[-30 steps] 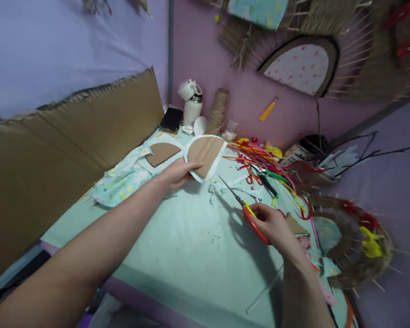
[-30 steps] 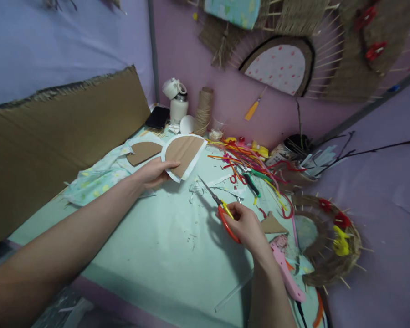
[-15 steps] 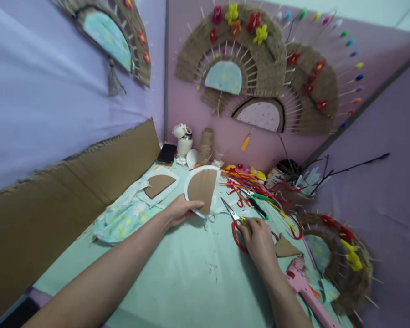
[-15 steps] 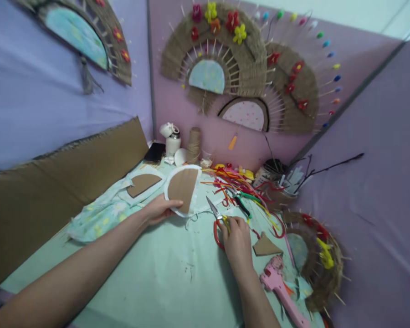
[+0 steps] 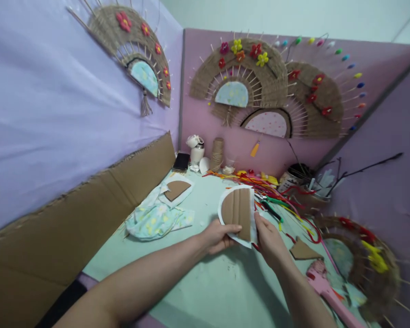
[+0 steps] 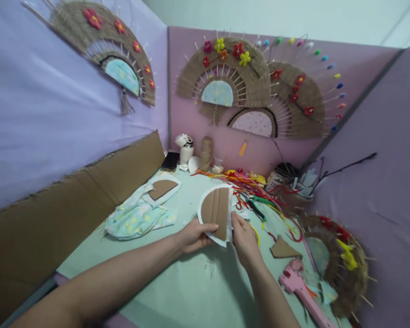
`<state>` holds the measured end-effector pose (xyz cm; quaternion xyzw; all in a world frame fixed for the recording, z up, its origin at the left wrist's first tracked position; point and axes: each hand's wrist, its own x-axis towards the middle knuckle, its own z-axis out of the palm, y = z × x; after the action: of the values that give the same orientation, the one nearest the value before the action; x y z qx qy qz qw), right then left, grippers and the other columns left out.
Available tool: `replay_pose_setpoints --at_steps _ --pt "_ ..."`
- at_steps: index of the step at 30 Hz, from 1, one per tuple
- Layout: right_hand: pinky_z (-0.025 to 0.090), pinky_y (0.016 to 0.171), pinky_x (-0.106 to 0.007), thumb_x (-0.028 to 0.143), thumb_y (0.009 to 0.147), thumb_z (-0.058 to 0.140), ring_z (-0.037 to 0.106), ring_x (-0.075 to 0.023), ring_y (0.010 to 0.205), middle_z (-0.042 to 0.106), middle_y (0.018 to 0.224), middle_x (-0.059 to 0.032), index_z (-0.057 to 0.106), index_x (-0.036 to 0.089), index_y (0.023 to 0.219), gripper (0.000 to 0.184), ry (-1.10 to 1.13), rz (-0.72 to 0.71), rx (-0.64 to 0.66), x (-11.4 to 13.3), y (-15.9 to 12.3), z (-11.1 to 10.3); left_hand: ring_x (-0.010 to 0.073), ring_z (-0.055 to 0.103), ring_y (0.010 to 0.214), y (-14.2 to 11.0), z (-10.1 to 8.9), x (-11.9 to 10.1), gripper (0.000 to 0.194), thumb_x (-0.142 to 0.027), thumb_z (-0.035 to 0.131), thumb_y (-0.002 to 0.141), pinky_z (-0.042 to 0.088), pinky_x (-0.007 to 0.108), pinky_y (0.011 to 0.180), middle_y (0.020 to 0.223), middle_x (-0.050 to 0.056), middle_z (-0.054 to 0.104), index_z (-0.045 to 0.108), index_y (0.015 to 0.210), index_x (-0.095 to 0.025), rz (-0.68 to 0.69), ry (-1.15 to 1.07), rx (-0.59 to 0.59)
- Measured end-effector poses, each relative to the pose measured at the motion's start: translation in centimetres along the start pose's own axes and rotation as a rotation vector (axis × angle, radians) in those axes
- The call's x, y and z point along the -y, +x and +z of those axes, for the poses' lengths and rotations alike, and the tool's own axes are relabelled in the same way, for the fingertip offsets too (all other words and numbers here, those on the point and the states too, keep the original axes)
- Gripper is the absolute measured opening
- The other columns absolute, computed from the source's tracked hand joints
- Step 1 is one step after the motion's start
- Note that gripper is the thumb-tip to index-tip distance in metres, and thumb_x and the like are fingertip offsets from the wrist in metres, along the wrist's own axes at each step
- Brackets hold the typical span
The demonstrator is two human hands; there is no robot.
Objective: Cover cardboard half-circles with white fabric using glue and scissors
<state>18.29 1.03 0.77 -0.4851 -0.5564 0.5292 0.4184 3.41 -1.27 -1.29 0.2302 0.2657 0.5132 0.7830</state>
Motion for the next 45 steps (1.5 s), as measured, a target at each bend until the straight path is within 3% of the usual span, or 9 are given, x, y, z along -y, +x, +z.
replay_pose_setpoints --at_steps 3,5,10,19,27,36,45 --pt "0.054 0.059 -0.035 0.068 0.074 0.056 0.071 -0.0279 0.075 0.075 0.08 -0.0075 0.068 0.02 0.101 0.056 0.274 0.217 -0.106 0.2 0.4 1.6 0.021 0.068 0.077 0.1 -0.2 0.0 0.043 -0.014 0.078 0.061 0.057 0.033 0.069 0.094 0.012 0.072 0.066 0.102 -0.013 0.038 -0.009 -0.009" --pt "0.055 0.06 -0.037 0.069 0.074 0.055 0.071 -0.0286 0.078 0.076 0.083 -0.0089 0.067 0.019 0.105 0.06 0.389 0.276 -0.166 -0.2 0.7 2.6 0.0211 0.069 0.078 0.3 -0.3 0.2 0.043 -0.014 0.078 0.061 0.057 0.032 0.069 0.093 0.011 0.072 0.066 0.102 -0.013 0.059 -0.019 -0.024" --pt "0.057 0.068 -0.038 0.062 0.074 0.061 0.07 -0.0293 0.091 0.075 0.096 -0.0096 0.064 0.018 0.116 0.06 0.473 0.222 -0.114 -1.7 0.6 3.4 0.0212 0.068 0.075 0.4 -0.4 0.9 0.043 -0.015 0.079 0.059 0.058 0.032 0.065 0.09 0.009 0.072 0.065 0.1 -0.016 0.068 0.017 -0.099" --pt "0.056 0.071 -0.033 0.063 0.075 0.061 0.069 -0.0274 0.093 0.074 0.1 -0.0087 0.069 0.017 0.106 0.056 0.354 0.065 -0.141 -2.9 0.3 3.0 0.0203 0.067 0.077 0.6 -0.3 1.0 0.046 -0.012 0.076 0.059 0.057 0.033 0.066 0.091 0.008 0.07 0.063 0.102 -0.017 0.078 0.012 -0.205" --pt "0.053 0.067 -0.031 0.052 0.072 0.07 0.068 -0.0248 0.08 0.075 0.086 -0.0061 0.07 0.015 0.091 0.042 0.305 0.023 -0.147 -4.0 0.4 2.3 0.0204 0.066 0.077 0.6 -0.2 1.5 0.047 -0.014 0.078 0.058 0.056 0.032 0.067 0.086 0.007 0.07 0.064 0.103 -0.017 0.047 0.033 -0.206" --pt "0.049 0.064 -0.03 0.056 0.071 0.068 0.064 -0.0227 0.07 0.072 0.073 -0.0051 0.073 0.015 0.083 0.044 0.134 -0.014 -0.139 -3.6 0.4 2.1 0.0216 0.066 0.076 0.9 -0.6 0.3 0.037 -0.015 0.074 0.063 0.056 0.037 0.071 0.086 0.011 0.071 0.067 0.098 -0.009 -0.054 -0.04 -0.184" --pt "0.042 0.061 -0.027 0.053 0.074 0.063 0.055 -0.0196 0.066 0.065 0.064 -0.0015 0.068 0.015 0.071 0.038 0.009 -0.089 -0.219 -3.1 0.0 2.5 0.0204 0.066 0.077 0.8 -0.7 1.0 0.035 -0.017 0.077 0.063 0.054 0.034 0.072 0.081 0.009 0.07 0.066 0.096 -0.011 0.059 0.102 -0.235"
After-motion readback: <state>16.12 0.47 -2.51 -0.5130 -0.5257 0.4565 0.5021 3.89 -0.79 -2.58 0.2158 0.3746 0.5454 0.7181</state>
